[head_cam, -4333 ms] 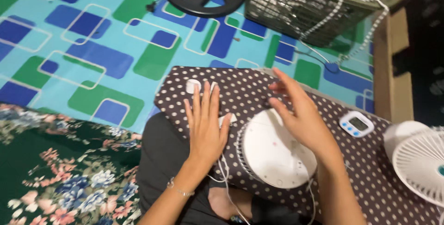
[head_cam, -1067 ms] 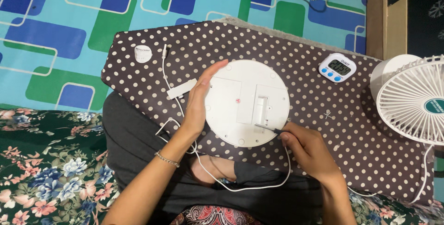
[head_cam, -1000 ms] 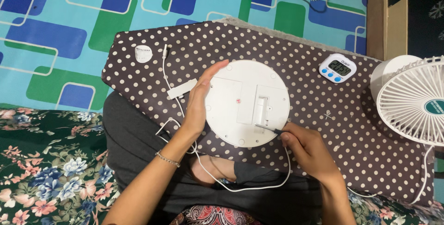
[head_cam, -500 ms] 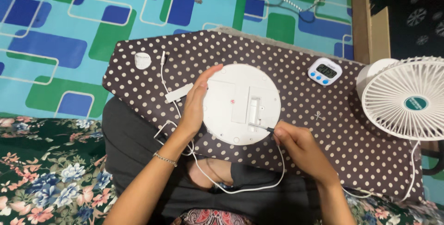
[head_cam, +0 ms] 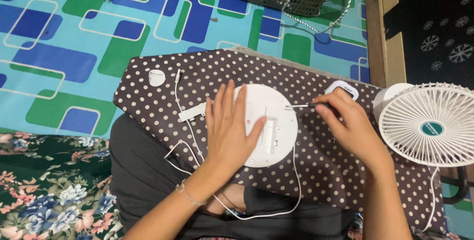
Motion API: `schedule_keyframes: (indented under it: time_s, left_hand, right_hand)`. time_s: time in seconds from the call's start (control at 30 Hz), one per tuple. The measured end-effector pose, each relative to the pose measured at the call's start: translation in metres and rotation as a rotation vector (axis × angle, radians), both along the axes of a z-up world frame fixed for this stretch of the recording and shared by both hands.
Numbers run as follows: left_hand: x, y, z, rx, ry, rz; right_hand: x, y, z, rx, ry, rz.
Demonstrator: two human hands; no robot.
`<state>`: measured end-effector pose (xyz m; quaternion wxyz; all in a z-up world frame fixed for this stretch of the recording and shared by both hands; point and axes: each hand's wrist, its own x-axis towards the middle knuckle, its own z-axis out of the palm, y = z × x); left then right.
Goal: The person disassembles a small white electric fan by removing the rear cover and unscrewing the front grille, then reassembles it by aligning and screwing the components back together. The person uses a screwdriver to remove and tighten screws and handles the fan base, grille, and cover.
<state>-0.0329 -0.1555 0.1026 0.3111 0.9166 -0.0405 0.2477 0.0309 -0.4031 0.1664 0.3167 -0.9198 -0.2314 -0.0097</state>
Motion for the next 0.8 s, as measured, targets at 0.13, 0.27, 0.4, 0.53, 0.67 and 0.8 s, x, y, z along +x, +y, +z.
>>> schedule_keyframes:
  time_s: [0.13,0.27,0.4,0.53,0.67,0.8]
  left_hand:
    - [0.014,0.001,-0.012,-0.021,0.036,0.014]
    - [0.024,0.011,-0.016,-0.014,0.023,-0.15]
    - [0.032,0.016,-0.013,-0.06,0.052,-0.3]
    - [0.034,0.016,-0.013,-0.035,0.021,-0.311]
    - [0.033,0.015,-0.013,-0.031,0.005,-0.298]
    - [0.032,0.013,-0.012,-0.028,0.004,-0.281]
  right_hand:
    - [0.027,0.013,0.005,0.039,-0.105,0.105]
    - [0.057,0.034,0.005,0.011,-0.118,0.157]
    - [0.074,0.052,0.002,-0.035,-0.202,0.328]
    - [0.075,0.058,-0.003,-0.076,-0.251,0.389]
    - [0.076,0.061,-0.007,-0.107,-0.235,0.471]
    - [0.087,0.069,-0.009,-0.14,-0.182,0.562]
